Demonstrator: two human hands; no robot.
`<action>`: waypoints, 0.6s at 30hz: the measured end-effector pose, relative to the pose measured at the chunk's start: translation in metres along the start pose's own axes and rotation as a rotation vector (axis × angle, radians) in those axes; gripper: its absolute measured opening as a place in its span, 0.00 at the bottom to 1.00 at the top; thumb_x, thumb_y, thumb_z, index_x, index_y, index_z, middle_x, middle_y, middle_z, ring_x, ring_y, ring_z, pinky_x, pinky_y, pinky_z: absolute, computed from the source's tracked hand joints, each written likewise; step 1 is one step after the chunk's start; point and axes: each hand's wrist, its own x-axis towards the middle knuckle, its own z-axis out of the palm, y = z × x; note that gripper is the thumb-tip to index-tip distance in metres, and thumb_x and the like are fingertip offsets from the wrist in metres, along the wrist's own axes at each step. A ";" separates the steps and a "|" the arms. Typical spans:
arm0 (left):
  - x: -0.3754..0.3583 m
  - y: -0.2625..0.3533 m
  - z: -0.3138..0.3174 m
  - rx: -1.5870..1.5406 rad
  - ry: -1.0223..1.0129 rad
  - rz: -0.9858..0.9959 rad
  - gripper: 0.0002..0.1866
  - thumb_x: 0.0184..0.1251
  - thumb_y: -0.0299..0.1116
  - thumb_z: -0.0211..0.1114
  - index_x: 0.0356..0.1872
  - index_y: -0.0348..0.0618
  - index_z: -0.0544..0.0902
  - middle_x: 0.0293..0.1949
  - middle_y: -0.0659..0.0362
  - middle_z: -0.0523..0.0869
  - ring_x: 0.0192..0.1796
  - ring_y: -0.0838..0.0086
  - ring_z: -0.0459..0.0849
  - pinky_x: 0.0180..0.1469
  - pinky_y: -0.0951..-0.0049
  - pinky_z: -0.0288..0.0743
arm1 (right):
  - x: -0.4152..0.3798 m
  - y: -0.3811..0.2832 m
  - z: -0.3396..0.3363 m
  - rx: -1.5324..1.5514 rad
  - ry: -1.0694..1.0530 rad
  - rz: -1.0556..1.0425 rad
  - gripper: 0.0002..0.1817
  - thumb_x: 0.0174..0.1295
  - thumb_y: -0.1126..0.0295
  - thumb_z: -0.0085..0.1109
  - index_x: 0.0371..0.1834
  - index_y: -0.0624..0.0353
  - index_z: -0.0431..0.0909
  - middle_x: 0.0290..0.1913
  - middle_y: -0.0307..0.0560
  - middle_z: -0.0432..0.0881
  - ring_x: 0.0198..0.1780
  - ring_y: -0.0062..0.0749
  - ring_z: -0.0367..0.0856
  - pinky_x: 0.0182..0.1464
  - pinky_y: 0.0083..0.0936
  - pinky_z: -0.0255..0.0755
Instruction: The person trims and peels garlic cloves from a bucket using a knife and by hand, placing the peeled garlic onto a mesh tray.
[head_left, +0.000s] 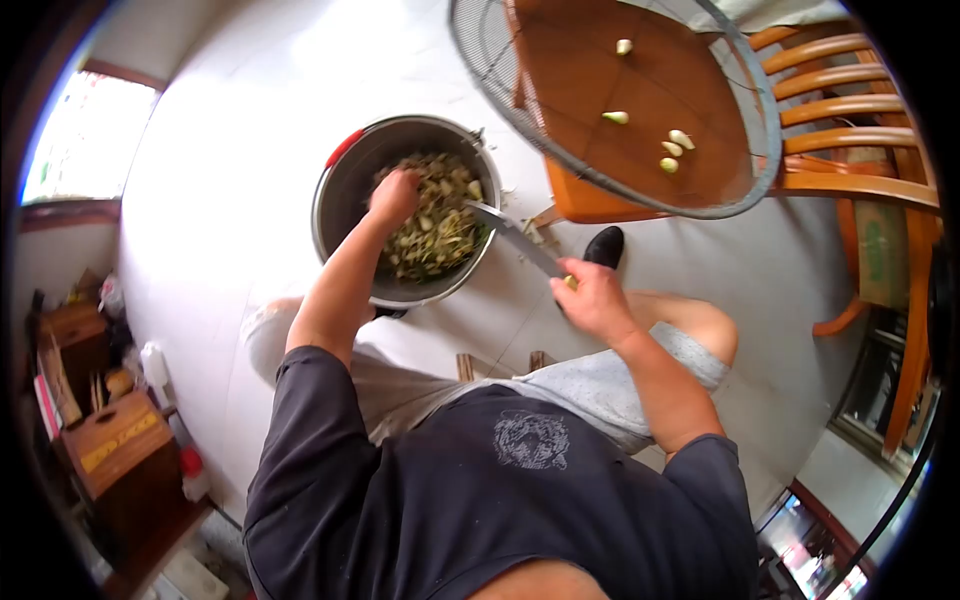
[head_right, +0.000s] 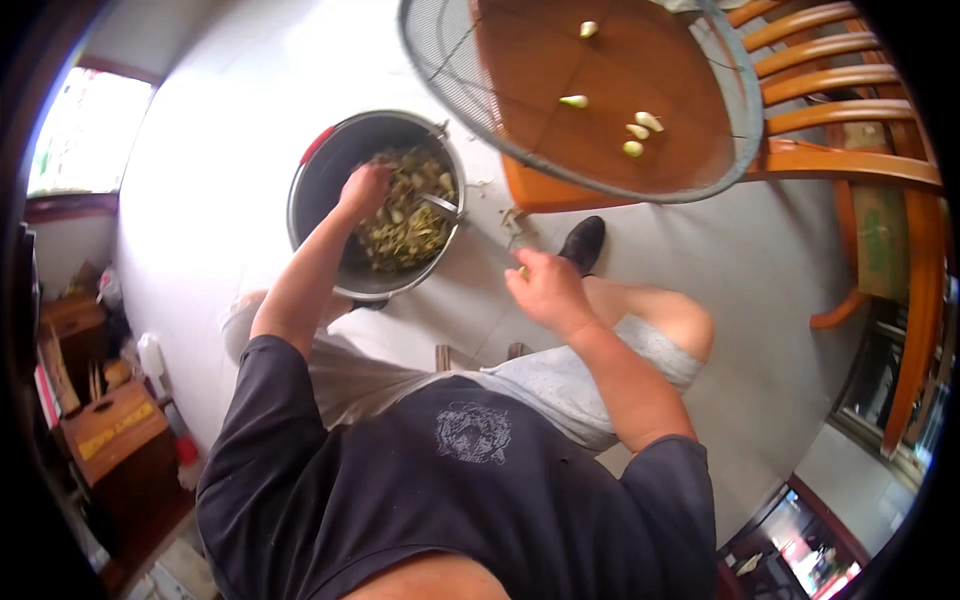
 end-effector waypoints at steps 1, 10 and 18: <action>-0.005 0.008 -0.003 0.059 -0.006 0.034 0.11 0.56 0.27 0.57 0.40 0.44 0.82 0.43 0.45 0.80 0.47 0.50 0.81 0.47 0.55 0.76 | 0.002 0.000 0.001 -0.006 0.003 -0.012 0.18 0.56 0.63 0.58 0.46 0.61 0.79 0.36 0.61 0.82 0.40 0.54 0.81 0.44 0.40 0.75; 0.001 0.005 -0.009 0.414 -0.146 0.198 0.13 0.55 0.27 0.61 0.43 0.43 0.80 0.47 0.51 0.79 0.52 0.57 0.79 0.52 0.62 0.75 | 0.009 -0.007 -0.002 -0.016 -0.067 0.027 0.17 0.57 0.63 0.56 0.46 0.61 0.79 0.35 0.59 0.82 0.40 0.53 0.81 0.44 0.40 0.74; -0.020 0.002 -0.035 -0.836 0.076 -0.075 0.12 0.62 0.32 0.64 0.43 0.37 0.78 0.27 0.56 0.82 0.26 0.72 0.80 0.30 0.72 0.76 | 0.010 -0.018 -0.001 0.102 0.024 -0.005 0.17 0.56 0.64 0.58 0.46 0.61 0.79 0.34 0.60 0.82 0.38 0.54 0.81 0.42 0.39 0.74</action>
